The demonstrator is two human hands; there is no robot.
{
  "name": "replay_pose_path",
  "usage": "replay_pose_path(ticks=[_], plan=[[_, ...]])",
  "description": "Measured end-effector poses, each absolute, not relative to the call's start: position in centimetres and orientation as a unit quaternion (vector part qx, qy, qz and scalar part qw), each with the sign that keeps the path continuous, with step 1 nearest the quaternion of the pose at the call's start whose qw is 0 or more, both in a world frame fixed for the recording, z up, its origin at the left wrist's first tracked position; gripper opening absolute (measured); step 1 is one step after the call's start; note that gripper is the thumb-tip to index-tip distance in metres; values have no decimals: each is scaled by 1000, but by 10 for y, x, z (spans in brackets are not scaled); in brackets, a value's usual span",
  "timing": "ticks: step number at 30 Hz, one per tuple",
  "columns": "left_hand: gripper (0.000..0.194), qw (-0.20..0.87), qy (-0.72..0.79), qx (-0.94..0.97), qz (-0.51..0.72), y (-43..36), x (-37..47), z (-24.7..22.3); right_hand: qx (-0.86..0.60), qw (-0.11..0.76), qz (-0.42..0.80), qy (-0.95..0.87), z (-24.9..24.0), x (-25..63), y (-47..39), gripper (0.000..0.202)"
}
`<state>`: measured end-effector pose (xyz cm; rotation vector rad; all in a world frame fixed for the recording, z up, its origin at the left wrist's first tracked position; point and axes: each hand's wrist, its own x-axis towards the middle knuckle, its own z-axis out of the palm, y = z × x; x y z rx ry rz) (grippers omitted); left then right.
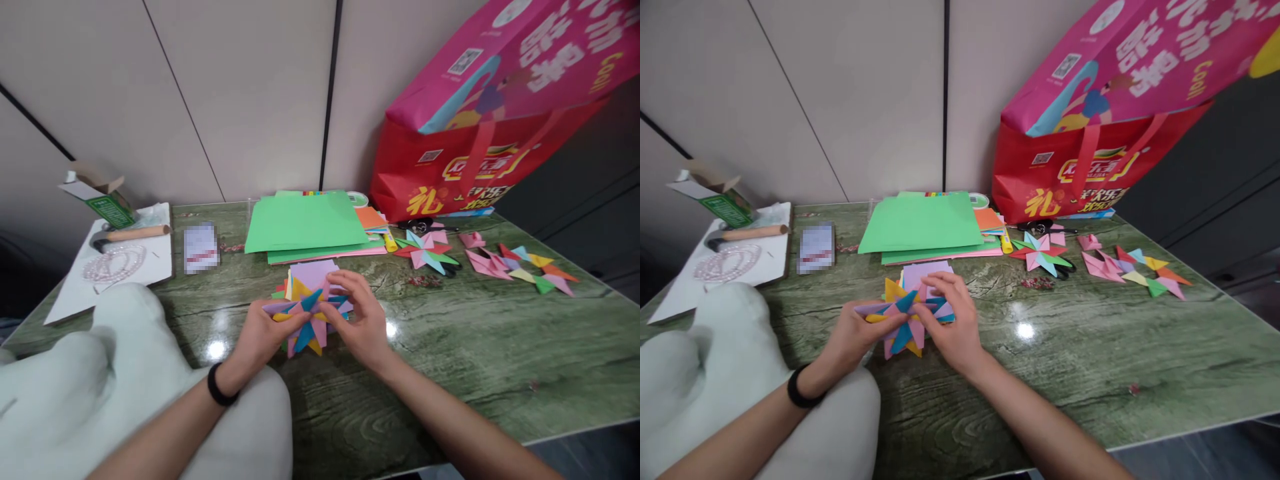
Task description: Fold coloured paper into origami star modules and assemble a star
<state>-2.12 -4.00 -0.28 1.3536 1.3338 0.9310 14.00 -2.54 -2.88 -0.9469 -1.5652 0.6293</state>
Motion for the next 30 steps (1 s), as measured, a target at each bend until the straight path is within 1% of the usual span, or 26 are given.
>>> replay_pose_path(ticks=[2,6,9,12,15,19,21,25,27,30], plan=[[26,481,552,564,383,-40,-20,-1,-379,566,204,-703,-26,143,-24,26],[16,488,563,539,392,-40,-17,3,-356,583,100,-724,-26,147,-23,14],[15,497,566,526,395,-41,-16,7,-341,582,47,-737,-27,150,-25,13],[25,486,567,533,398,-41,-16,9,-298,559,45,-772,-27,150,-28,15],[29,468,569,548,396,-42,-16,10,-280,548,52,-786,-26,148,-29,15],[29,460,572,553,395,-42,-17,10,-284,550,45,-784,-28,147,-29,15],[25,458,572,551,398,-42,-17,8,-279,545,40,-790,-30,148,-29,15],[19,455,565,556,406,-42,-18,5,-285,534,26,-796,-31,147,-30,23],[19,447,563,565,406,-42,-19,4,-298,528,11,-795,-30,147,-31,25],[23,430,558,585,402,-42,-19,3,-310,525,-9,-792,-30,146,-31,20]])
